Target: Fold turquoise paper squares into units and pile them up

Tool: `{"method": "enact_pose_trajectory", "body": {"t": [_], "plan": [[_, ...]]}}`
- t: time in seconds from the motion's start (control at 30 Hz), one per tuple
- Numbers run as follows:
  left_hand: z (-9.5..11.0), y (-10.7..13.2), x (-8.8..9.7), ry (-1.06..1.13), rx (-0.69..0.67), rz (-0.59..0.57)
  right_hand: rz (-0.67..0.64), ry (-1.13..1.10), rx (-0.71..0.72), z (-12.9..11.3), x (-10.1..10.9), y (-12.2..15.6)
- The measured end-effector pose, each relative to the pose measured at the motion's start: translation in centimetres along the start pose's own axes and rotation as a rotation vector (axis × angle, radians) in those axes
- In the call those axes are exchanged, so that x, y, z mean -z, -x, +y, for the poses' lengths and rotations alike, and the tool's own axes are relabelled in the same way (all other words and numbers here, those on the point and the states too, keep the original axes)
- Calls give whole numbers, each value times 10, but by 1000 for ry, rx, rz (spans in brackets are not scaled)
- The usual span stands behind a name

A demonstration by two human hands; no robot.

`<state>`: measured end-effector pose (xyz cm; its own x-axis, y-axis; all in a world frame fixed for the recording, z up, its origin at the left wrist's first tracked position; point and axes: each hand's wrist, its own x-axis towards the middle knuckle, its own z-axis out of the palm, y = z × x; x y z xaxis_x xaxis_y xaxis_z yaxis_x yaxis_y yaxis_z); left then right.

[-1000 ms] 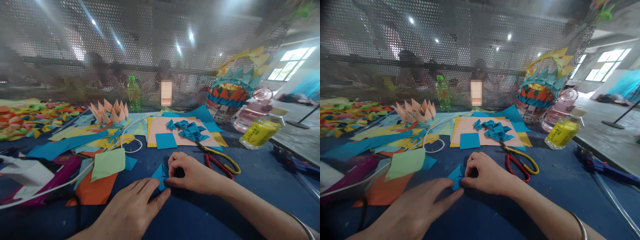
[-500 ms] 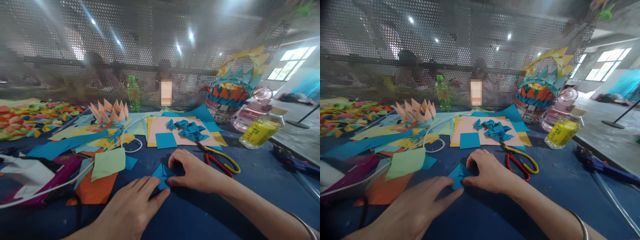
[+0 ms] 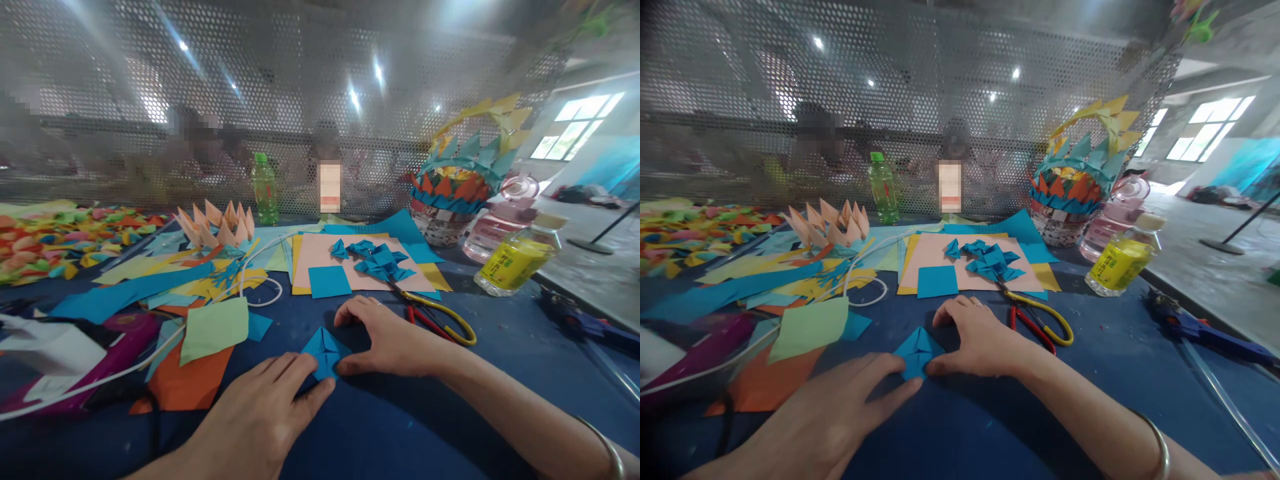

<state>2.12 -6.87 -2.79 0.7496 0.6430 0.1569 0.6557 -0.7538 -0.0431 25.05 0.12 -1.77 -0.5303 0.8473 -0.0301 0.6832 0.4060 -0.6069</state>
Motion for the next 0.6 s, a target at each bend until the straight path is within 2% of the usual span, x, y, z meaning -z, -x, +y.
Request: {"method": "enact_pose_trajectory", "body": {"t": [0.17, 0.43, 0.6], "plan": [[2, 0, -4, -19, 20, 10, 31, 39, -66, -6, -6, 1], [1, 1, -3, -4, 13, 54, -6, -17, -16, 6, 4, -2], [5, 2, 1, -68, -62, 103, -7, -25, -7, 6, 5, -1]]}}
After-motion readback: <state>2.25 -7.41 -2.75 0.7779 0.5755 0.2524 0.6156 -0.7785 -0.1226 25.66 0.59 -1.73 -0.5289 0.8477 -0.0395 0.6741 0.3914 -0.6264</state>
